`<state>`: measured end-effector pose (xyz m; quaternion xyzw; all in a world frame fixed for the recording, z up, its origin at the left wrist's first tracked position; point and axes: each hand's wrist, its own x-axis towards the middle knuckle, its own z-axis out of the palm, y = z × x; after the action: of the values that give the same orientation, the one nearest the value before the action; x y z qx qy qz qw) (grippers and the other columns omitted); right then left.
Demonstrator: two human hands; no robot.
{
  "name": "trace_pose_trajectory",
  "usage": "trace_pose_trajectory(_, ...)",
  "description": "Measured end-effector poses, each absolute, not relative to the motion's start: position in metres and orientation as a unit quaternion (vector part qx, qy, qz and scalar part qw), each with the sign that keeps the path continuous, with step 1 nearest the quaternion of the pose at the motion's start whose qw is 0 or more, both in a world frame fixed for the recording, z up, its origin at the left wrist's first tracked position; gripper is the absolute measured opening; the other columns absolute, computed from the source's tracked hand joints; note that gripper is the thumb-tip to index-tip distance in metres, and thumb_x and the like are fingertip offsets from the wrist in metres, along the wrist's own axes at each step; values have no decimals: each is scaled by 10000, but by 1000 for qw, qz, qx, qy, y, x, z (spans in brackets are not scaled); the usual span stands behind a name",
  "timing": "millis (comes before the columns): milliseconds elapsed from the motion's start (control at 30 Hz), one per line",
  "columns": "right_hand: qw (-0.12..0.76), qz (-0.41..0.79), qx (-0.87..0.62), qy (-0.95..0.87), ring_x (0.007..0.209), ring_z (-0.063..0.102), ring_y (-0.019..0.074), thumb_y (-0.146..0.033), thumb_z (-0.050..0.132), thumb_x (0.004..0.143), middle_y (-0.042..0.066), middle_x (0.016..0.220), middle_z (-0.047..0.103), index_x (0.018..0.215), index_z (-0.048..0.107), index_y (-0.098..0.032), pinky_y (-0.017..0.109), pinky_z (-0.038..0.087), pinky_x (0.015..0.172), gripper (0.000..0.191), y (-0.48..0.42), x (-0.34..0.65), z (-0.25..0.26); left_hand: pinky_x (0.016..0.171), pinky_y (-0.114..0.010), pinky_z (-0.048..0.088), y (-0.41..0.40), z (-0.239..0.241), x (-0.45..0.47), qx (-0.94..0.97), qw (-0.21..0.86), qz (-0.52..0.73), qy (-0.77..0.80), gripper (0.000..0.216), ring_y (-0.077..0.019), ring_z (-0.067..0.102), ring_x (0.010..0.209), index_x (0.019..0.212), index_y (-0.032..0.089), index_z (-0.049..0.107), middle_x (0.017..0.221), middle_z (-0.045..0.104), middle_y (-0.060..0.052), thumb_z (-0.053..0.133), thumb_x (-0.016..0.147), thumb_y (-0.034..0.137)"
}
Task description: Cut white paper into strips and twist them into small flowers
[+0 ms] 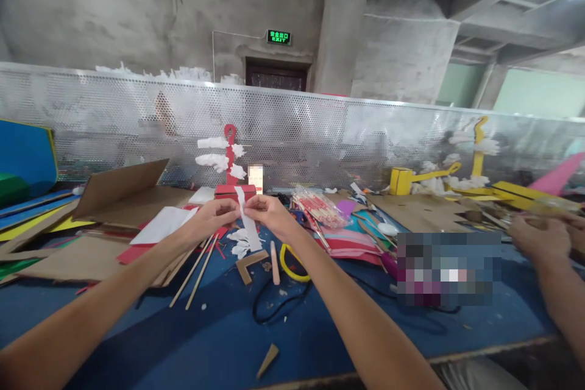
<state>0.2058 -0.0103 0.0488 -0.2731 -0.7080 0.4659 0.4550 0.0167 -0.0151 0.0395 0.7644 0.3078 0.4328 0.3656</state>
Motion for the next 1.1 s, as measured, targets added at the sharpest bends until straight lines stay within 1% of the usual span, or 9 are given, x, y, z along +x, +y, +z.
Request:
trace_pose_trajectory(133,455,468,-273,-707,630,508,96,-321,734,692,-11,717,556,794,615,-166,247,431,624,220,-9,206,48,627,-254,451,-17,40,17,761,371,435,306,196,-109,542,621,826,152,603,691,587,-10,566,810,344)
trace_pose_trajectory(267,450,463,-275,-712,686,535,120,-338,717,713,10,747,574,804,624,-172,264,447,648,211,-5,206,44,625,-246,449,-17,40,17,754,379,445,299,195,-108,541,629,830,156,615,711,593,-16,567,813,344)
trace_pose_trajectory(500,446,423,-289,-734,603,501,110,-332,706,729,22,726,592,797,647,-182,265,421,568,174,-4,207,44,628,-249,446,-17,40,17,745,385,451,306,195,-115,540,639,826,161,623,712,598,-21,572,814,348)
trace_pose_trajectory(600,445,422,-298,-732,607,523,113,-356,705,721,26,720,609,801,645,-171,263,429,574,210,-8,207,48,630,-254,448,-14,37,17,751,362,458,310,185,-119,542,638,818,164,603,711,595,-20,565,817,345)
trace_pose_trajectory(700,436,419,-308,-734,646,569,134,-379,680,740,47,741,635,834,641,-166,272,448,595,236,-11,205,50,629,-255,446,-12,36,17,764,320,464,315,169,-122,547,657,829,162,582,776,606,-32,565,814,330)
trace_pose_trajectory(833,445,370,-320,-750,654,597,154,-301,696,714,51,742,647,842,624,-178,280,456,583,192,-8,202,48,679,-275,454,-12,35,17,783,284,460,309,149,-146,568,754,884,160,564,877,606,-47,569,806,287)
trace_pose_trajectory(900,457,362,-326,-744,625,596,154,-277,675,718,43,701,637,817,609,-178,274,450,553,155,-6,201,47,694,-283,451,-11,34,17,786,278,461,306,140,-148,562,768,896,163,554,862,598,-43,561,811,274)
trace_pose_trajectory(967,464,375,-329,-732,608,592,151,-269,653,719,36,678,627,795,594,-175,261,440,524,135,-6,200,47,677,-279,444,-10,34,17,781,281,465,308,137,-138,547,731,879,166,534,807,579,-27,566,809,278)
trace_pose_trajectory(1100,461,396,-322,-726,622,585,144,-251,632,712,30,684,624,798,598,-165,242,430,512,126,-8,201,48,666,-273,445,-7,33,16,757,316,484,305,181,-125,539,697,837,175,472,748,543,3,606,781,283)
